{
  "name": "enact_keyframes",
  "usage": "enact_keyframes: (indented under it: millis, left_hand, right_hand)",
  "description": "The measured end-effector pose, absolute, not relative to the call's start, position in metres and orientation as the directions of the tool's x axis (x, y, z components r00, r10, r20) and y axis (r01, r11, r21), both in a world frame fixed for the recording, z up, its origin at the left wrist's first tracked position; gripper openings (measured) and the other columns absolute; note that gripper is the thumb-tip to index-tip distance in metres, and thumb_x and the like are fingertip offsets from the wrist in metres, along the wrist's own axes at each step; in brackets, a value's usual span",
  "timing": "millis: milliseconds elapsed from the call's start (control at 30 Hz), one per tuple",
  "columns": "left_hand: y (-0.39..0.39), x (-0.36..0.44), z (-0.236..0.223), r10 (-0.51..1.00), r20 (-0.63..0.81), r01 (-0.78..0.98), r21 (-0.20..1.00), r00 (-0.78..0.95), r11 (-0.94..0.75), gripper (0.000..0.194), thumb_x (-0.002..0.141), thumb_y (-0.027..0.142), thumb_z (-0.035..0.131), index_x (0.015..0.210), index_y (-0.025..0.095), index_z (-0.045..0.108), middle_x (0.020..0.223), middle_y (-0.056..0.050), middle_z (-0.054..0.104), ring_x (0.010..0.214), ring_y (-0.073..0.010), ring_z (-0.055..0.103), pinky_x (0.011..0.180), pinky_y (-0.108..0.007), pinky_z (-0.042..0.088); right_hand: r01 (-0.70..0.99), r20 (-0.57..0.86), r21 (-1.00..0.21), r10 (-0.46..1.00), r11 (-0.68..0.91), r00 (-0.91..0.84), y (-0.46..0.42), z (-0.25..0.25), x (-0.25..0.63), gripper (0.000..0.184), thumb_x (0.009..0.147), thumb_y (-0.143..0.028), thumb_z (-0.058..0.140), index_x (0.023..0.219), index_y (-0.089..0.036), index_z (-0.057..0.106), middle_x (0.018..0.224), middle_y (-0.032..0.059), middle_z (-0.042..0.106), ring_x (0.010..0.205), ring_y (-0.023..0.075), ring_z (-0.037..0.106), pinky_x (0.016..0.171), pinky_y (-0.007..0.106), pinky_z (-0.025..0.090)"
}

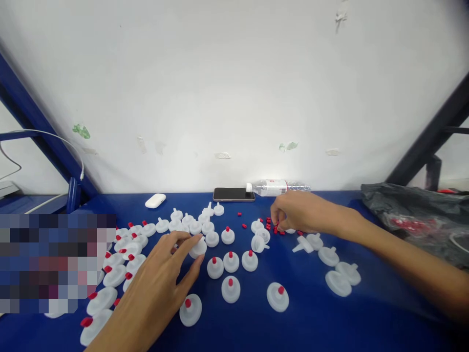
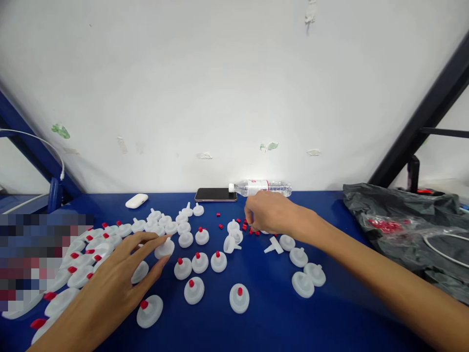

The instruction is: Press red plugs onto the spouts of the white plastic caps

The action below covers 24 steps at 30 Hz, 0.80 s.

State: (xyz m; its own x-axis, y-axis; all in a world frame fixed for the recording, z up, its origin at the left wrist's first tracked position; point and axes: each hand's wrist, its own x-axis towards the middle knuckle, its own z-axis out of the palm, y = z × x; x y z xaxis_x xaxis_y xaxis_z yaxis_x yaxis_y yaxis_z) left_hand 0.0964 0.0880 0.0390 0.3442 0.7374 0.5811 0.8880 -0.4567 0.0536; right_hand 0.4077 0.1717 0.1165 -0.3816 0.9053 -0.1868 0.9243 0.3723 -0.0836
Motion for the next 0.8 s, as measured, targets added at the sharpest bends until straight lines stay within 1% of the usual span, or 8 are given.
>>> enact_keyframes:
  millis: [133, 367, 467, 567, 600, 667, 733, 800]
  left_hand:
    - [0.088, 0.096, 0.037, 0.724, 0.602, 0.886, 0.058, 0.337, -0.46, 0.033, 0.101, 0.042, 0.049, 0.125, 0.024, 0.064, 0.118, -0.007, 0.075, 0.103, -0.0253, 0.075, 0.081, -0.035, 0.064]
    - [0.086, 0.097, 0.04, 0.726, 0.581, 0.882, 0.031, 0.367, -0.47, 0.03, 0.102, 0.038, 0.049, 0.127, 0.026, 0.061, 0.115, -0.004, 0.075, 0.102, -0.0242, 0.074, 0.081, -0.038, 0.064]
    - [0.084, 0.096, 0.041, 0.74, 0.564, 0.879, 0.052, 0.365, -0.474, 0.032, 0.102, 0.039, 0.05, 0.13, 0.027, 0.059, 0.117, -0.004, 0.074, 0.104, -0.0237, 0.073, 0.083, -0.039, 0.063]
    - [0.083, 0.096, 0.042, 0.741, 0.571, 0.878, 0.071, 0.353, -0.473, 0.034, 0.102, 0.038, 0.052, 0.133, 0.027, 0.057, 0.12, -0.004, 0.072, 0.108, -0.0228, 0.07, 0.086, -0.036, 0.062]
    - [0.082, 0.096, 0.042, 0.734, 0.584, 0.878, 0.076, 0.346, -0.473, 0.035, 0.102, 0.038, 0.052, 0.134, 0.026, 0.056, 0.12, -0.004, 0.071, 0.109, -0.0227, 0.069, 0.086, -0.035, 0.061]
    - [0.082, 0.097, 0.044, 0.719, 0.605, 0.87, 0.085, 0.342, -0.486, 0.035, 0.101, 0.039, 0.054, 0.134, 0.025, 0.056, 0.119, -0.004, 0.07, 0.108, -0.0221, 0.067, 0.086, -0.034, 0.06]
    - [0.081, 0.098, 0.045, 0.709, 0.613, 0.854, 0.103, 0.349, -0.51, 0.033, 0.101, 0.039, 0.055, 0.132, 0.026, 0.057, 0.117, -0.003, 0.068, 0.106, -0.0208, 0.065, 0.085, -0.033, 0.058]
    - [0.079, 0.101, 0.047, 0.689, 0.627, 0.834, 0.111, 0.363, -0.54, 0.031, 0.101, 0.037, 0.056, 0.13, 0.026, 0.058, 0.116, -0.003, 0.065, 0.105, -0.0197, 0.063, 0.087, -0.033, 0.056]
  right_hand:
    - [0.914, -0.219, -0.121, 0.887, 0.387, -0.405, 0.175, 0.107, 0.402, 0.013, 0.074, -0.013, 0.076, 0.08, -0.022, 0.081, 0.074, 0.004, 0.079, 0.072, 0.0252, 0.074, 0.055, 0.028, 0.044]
    - [0.893, -0.192, -0.128, 0.873, 0.431, -0.448, 0.178, 0.094, 0.401, 0.021, 0.068, 0.0, 0.068, 0.067, -0.02, 0.077, 0.071, 0.0048, 0.078, 0.068, 0.0251, 0.073, 0.054, 0.029, 0.04]
    - [0.889, -0.162, -0.128, 0.876, 0.439, -0.455, 0.174, 0.098, 0.402, 0.022, 0.07, 0.0, 0.066, 0.062, -0.019, 0.073, 0.065, 0.0049, 0.075, 0.061, 0.0235, 0.069, 0.051, 0.03, 0.038]
    - [0.897, -0.117, -0.136, 0.892, 0.422, -0.437, 0.172, 0.112, 0.406, 0.02, 0.077, -0.005, 0.064, 0.066, -0.02, 0.074, 0.065, 0.005, 0.073, 0.055, 0.02, 0.065, 0.049, 0.03, 0.038]
    - [0.893, -0.086, -0.161, 0.896, 0.419, -0.436, 0.172, 0.117, 0.407, 0.018, 0.079, -0.009, 0.065, 0.069, -0.02, 0.075, 0.069, 0.0051, 0.075, 0.056, 0.0193, 0.065, 0.05, 0.03, 0.041]
    - [0.852, -0.004, -0.291, 0.89, 0.435, -0.456, 0.169, 0.128, 0.406, 0.012, 0.085, -0.019, 0.067, 0.082, -0.021, 0.078, 0.08, 0.0045, 0.077, 0.065, 0.0192, 0.069, 0.056, 0.029, 0.047]
    - [0.743, 0.099, -0.465, 0.862, 0.482, -0.497, 0.163, 0.135, 0.399, 0.018, 0.09, -0.03, 0.068, 0.102, -0.023, 0.079, 0.087, 0.0038, 0.079, 0.074, 0.0193, 0.072, 0.061, 0.027, 0.052]
    - [0.614, 0.18, -0.586, 0.824, 0.529, -0.538, 0.153, 0.137, 0.388, 0.024, 0.095, -0.036, 0.066, 0.113, -0.025, 0.078, 0.089, 0.0033, 0.079, 0.075, 0.0177, 0.072, 0.061, 0.026, 0.053]
